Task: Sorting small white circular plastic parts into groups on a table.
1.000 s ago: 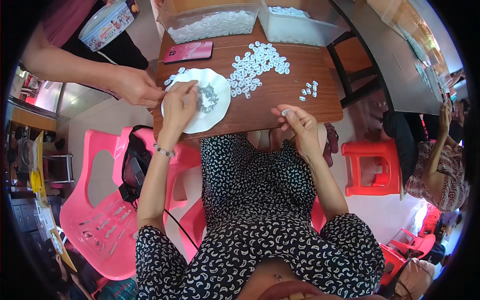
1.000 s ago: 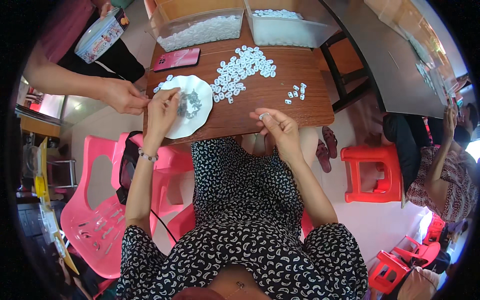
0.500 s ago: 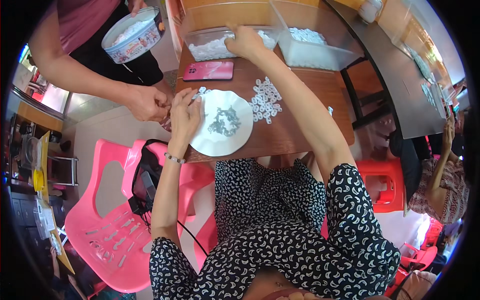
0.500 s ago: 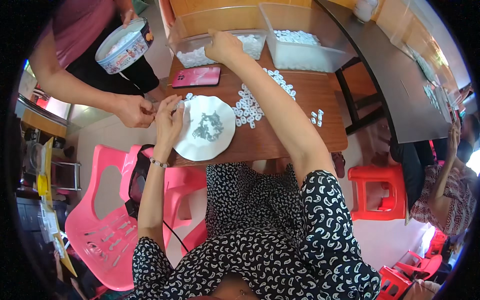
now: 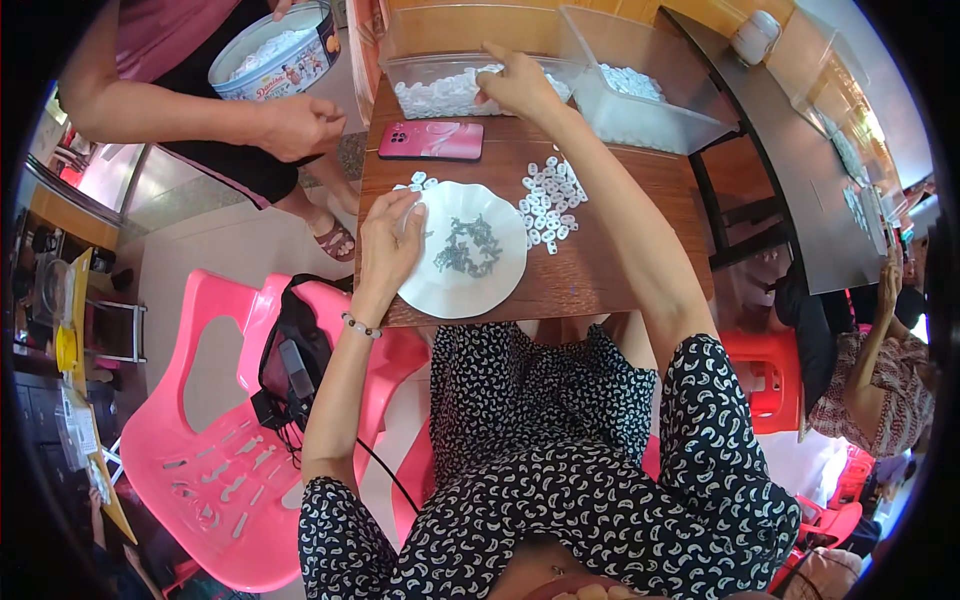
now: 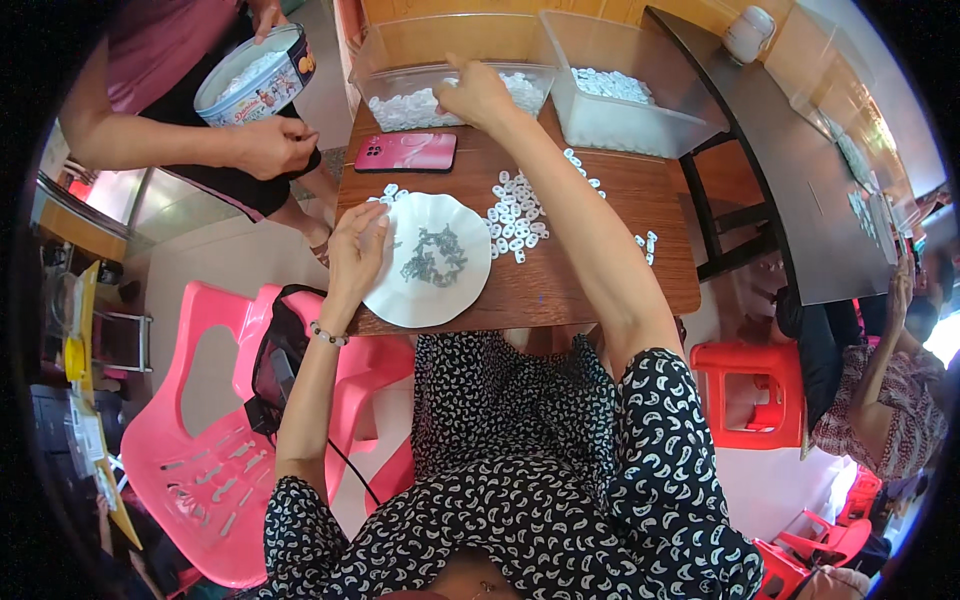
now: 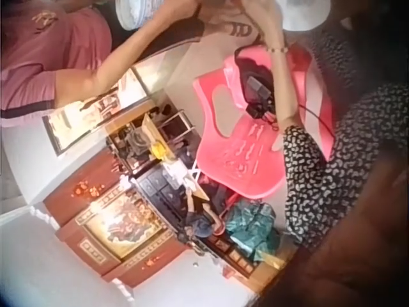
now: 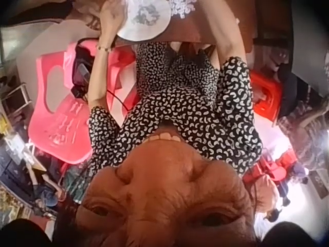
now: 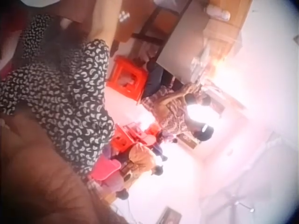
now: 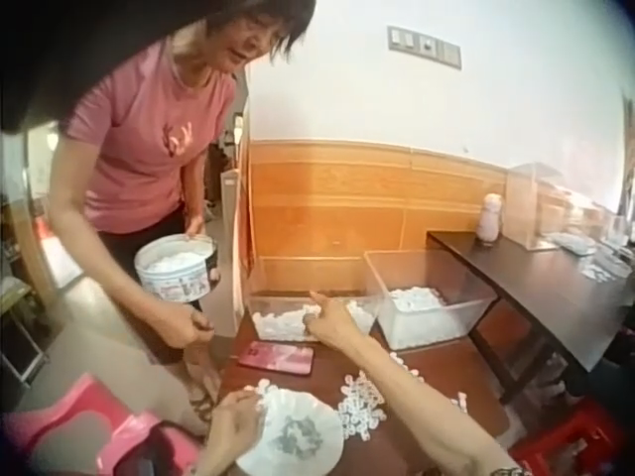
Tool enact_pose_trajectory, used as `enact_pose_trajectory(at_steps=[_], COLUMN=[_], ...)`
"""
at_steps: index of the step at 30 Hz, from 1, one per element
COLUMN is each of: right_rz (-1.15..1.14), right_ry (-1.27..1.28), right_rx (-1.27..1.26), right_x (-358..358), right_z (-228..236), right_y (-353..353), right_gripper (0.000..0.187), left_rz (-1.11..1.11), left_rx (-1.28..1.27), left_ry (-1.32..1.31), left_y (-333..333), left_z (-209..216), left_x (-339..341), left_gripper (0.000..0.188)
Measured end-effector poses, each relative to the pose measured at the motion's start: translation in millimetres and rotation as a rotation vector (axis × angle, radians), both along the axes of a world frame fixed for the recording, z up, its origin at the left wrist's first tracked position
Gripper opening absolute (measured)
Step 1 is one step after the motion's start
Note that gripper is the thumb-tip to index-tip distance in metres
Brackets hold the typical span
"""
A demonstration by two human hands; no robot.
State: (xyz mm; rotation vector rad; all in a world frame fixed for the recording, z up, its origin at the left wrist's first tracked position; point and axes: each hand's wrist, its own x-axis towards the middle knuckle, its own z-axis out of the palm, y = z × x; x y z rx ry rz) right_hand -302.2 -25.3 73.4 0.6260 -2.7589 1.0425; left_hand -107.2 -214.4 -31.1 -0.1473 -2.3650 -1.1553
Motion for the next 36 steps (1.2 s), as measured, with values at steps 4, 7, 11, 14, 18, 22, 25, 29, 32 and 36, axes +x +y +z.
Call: enact_pose_trajectory(at_steps=[4,7,11,14,18,22,25,29,32,36], right_rz=[0.125,0.138,0.052,-0.065,-0.143,-0.219,-0.238,-0.214,-0.207,-0.202], right_ry=[0.012,-0.132,-0.214,-0.348,-0.359,-0.347,-0.329,-0.306,-0.307,-0.309], right_rx=[-0.113,-0.252,-0.303,-0.379,-0.406,-0.444,-0.458,-0.474,-0.476,-0.481], right_x=[46.3,95.4,175.3,215.3,247.1,264.3,269.0,272.6,273.8,271.3], right_z=[-6.4,-43.2,-58.1,-73.0,-85.6,-88.6,-94.9,-99.6,-100.6,-100.4], right_y=[32.5,68.4,124.7,158.1,192.2,219.3,232.5,233.6,231.7,234.0], right_gripper=[0.044,0.031,0.028,0.027,0.025,0.026,0.024,0.026,0.025,0.025], left_rz=[0.002,0.010,-0.019,0.011,0.082,0.135,0.114,0.017,-0.085,-0.168], left_rx=[0.033,0.079,0.164,0.144,-0.041,-0.297,-0.414,-0.360,-0.244,-0.027], left_ry=[0.004,-0.008,-0.030,-0.049,0.042,-0.078,-0.135,-0.196,-0.202,-0.211], left_y=[-4.5,-9.5,-6.1,-3.3,-0.3,20.0,30.8,48.7,64.1,60.7], left_z=[-4.8,-12.5,-9.8,-5.1,-0.9,14.3,14.3,10.9,10.6,20.7], left_x=[4.4,8.3,14.0,20.2,30.1,43.1,43.1,31.7,28.5,31.5], left_gripper=[0.026,0.025,0.023,0.023,0.026,0.028,0.029,0.027,0.028,0.029])
